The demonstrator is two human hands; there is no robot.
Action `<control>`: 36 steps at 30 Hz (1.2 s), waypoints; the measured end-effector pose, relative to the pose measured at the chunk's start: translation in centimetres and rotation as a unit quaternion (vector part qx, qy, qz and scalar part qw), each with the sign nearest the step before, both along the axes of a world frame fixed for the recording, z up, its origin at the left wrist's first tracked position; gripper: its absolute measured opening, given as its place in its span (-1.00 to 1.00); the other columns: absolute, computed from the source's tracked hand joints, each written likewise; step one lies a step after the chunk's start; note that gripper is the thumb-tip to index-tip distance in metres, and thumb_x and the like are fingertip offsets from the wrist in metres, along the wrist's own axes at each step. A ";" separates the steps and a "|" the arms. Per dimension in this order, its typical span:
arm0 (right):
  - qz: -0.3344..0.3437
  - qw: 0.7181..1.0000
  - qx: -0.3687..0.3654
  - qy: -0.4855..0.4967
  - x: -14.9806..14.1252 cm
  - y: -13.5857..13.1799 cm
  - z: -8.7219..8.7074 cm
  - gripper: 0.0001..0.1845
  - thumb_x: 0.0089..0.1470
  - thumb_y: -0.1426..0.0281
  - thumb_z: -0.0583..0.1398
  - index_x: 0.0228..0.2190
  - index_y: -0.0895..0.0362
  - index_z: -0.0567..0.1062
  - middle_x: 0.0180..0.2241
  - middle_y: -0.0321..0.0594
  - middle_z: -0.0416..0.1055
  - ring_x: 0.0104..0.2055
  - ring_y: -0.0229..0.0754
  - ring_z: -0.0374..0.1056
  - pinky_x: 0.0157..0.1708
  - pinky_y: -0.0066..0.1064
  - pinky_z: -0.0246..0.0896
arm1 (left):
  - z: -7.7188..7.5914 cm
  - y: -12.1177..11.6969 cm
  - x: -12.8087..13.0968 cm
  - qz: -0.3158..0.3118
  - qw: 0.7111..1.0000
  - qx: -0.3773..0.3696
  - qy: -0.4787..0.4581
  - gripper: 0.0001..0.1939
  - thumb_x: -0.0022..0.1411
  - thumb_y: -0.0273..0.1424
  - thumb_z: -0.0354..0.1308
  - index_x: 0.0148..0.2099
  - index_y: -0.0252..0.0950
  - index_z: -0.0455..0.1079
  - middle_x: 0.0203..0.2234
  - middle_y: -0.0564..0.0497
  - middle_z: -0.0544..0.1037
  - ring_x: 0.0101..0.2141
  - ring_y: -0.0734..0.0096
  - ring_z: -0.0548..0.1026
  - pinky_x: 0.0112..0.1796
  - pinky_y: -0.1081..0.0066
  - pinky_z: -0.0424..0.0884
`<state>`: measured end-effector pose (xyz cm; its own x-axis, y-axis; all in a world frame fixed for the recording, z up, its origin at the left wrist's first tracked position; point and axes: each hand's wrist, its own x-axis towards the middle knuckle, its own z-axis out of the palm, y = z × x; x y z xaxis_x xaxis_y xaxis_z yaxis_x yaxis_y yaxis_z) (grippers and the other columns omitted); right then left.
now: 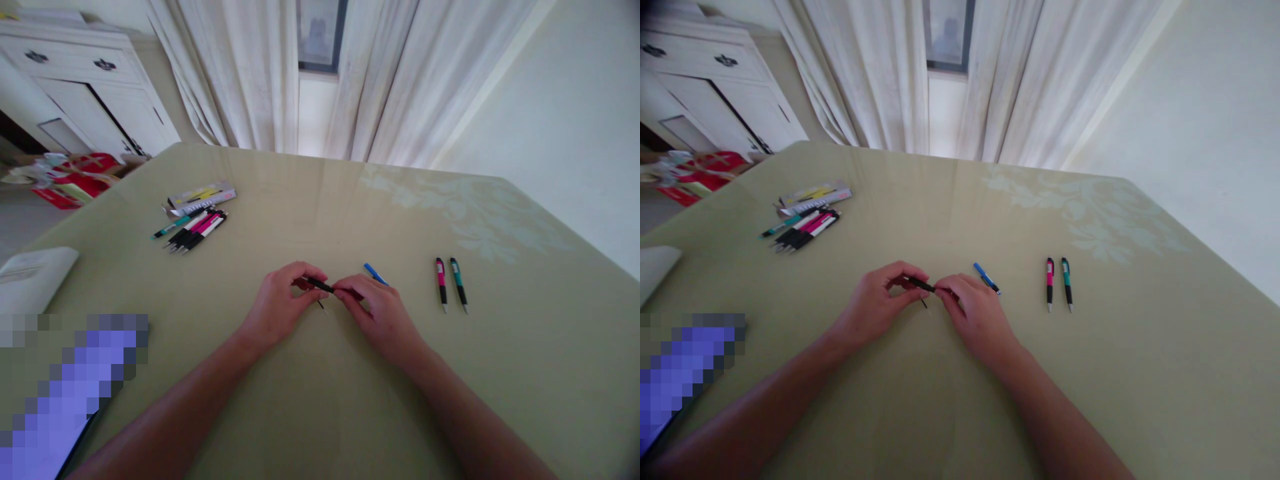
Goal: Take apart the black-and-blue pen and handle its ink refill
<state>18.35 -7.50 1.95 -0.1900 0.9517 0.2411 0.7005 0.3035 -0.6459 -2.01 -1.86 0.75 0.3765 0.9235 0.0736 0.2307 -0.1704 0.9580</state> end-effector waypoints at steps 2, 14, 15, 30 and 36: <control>-0.003 1.000 -0.005 0.008 -0.1 0.1 -0.1 -0.83 0.36 0.37 0.16 -0.19 0.04 0.58 -0.24 -0.23 0.63 -0.18 -0.14 0.54 -0.11 -0.30 0.39 | 0.1 -0.1 0.0 -0.007 1.000 -0.011 -0.010 -0.83 0.18 -0.34 0.40 -0.16 -0.18 0.57 -0.27 0.03 0.66 -0.28 0.32 0.60 -0.21 0.36 0.52; -0.002 0.997 -0.048 0.053 -0.8 0.4 -0.6 -0.86 0.29 0.42 0.20 -0.18 0.07 0.59 -0.22 -0.21 0.64 -0.22 -0.15 0.53 -0.22 -0.34 0.37 | 0.0 -0.5 0.6 -0.043 0.998 -0.002 -0.037 -0.85 0.25 -0.39 0.31 -0.11 -0.22 0.53 -0.24 0.00 0.63 -0.25 0.37 0.58 -0.13 0.37 0.53; -0.007 0.998 -0.044 0.047 -0.8 0.4 -0.7 -0.87 0.29 0.42 0.20 -0.20 0.07 0.58 -0.24 -0.22 0.63 -0.22 -0.15 0.53 -0.21 -0.34 0.37 | 0.0 -0.5 0.6 -0.041 0.998 -0.006 -0.041 -0.85 0.25 -0.37 0.32 -0.11 -0.22 0.53 -0.25 0.00 0.62 -0.25 0.37 0.58 -0.14 0.37 0.54; -0.058 0.998 -0.015 -0.029 -0.2 1.2 -0.9 -0.82 0.38 0.29 0.19 -0.25 0.08 0.56 -0.31 -0.24 0.57 -0.28 -0.18 0.45 -0.24 -0.36 0.27 | -0.2 -0.5 0.6 0.034 0.999 -0.013 -0.024 -0.68 0.29 -0.17 0.31 0.00 -0.17 0.39 -0.27 0.05 0.62 -0.32 0.42 0.55 -0.34 0.46 0.41; -0.015 1.000 -0.005 0.003 -0.6 0.5 -0.1 -0.84 0.34 0.29 0.24 -0.24 0.10 0.57 -0.34 -0.29 0.56 -0.35 -0.25 0.40 -0.30 -0.43 0.22 | 0.2 -0.6 0.7 0.000 0.996 -0.048 -0.070 -0.74 0.28 -0.16 0.32 -0.15 -0.22 0.45 -0.35 0.06 0.61 -0.31 0.40 0.56 -0.28 0.45 0.44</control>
